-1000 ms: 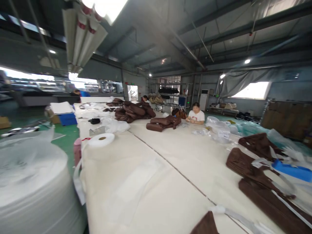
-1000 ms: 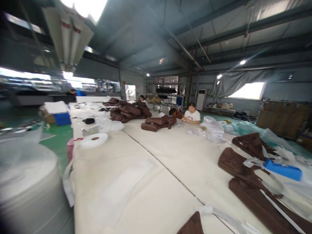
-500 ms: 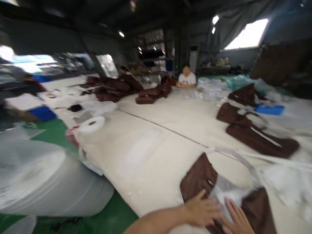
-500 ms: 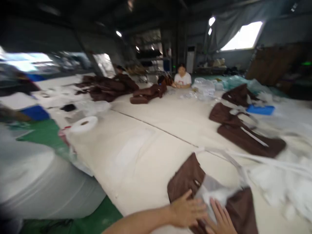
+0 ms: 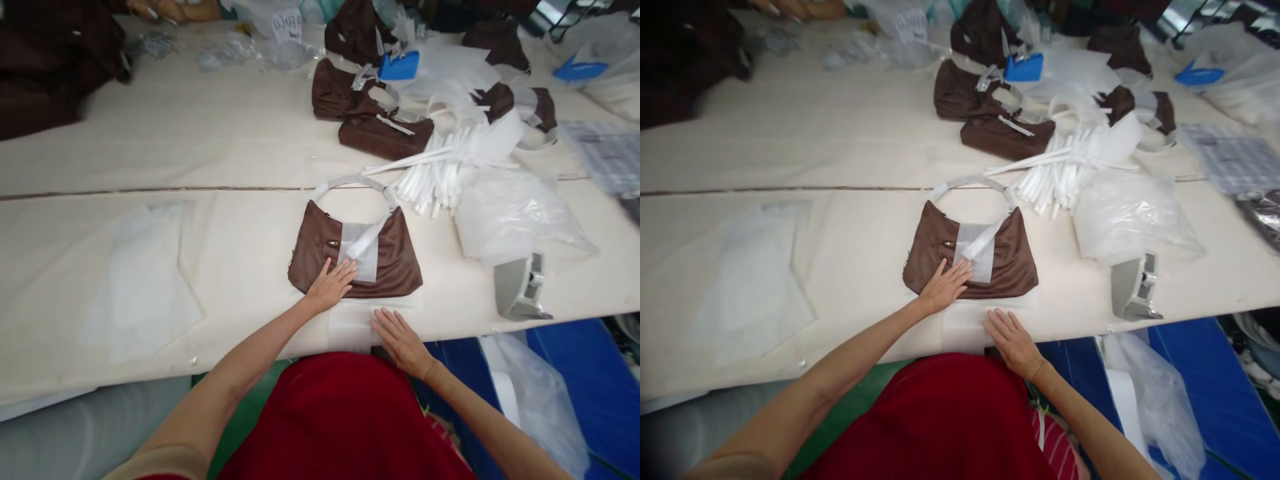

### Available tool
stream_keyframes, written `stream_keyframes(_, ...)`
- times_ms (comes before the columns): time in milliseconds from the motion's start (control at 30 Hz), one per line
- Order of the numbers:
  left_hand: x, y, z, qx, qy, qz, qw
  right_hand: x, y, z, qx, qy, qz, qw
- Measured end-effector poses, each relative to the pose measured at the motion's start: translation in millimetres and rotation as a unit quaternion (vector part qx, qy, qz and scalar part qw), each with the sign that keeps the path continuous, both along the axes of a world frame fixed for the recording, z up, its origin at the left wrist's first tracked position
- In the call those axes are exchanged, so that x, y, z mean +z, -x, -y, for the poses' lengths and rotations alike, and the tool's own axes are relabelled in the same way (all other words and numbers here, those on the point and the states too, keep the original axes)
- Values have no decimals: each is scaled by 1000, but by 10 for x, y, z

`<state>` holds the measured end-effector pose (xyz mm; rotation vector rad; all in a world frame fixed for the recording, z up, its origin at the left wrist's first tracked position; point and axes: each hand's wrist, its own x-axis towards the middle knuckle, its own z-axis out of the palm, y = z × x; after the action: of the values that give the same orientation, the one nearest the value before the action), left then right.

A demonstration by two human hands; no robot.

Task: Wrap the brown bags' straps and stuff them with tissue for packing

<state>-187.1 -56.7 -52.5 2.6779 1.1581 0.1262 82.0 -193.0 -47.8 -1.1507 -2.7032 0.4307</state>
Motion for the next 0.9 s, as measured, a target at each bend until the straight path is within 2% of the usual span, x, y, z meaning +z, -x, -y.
stream_keyframes(133, -12, -15, -20, -5, 9, -7, 1000, -132, 189, 118, -37, 17, 4, 999)
stream_keyframes(300, -18, -7, -30, -7, 6, -9, 1000, -102, 410, 80, 1, 31, -20, 999)
stream_keyframes(400, -10, -4, -38, -11, 7, -10, 1000, -99, 496, 54, -23, 14, -39, 999)
stream_keyframes(533, -4, 1, -57, -10, 15, -11, 1000, -202, 593, -59, -33, -35, -66, 997)
stream_keyframes(700, -14, 9, -66, -13, 8, -1, 1000, -278, 591, -82, -25, -36, -77, 996)
stream_keyframes(900, -12, 2, -63, -10, 18, -5, 1000, -238, 511, -13, -75, -36, -96, 992)
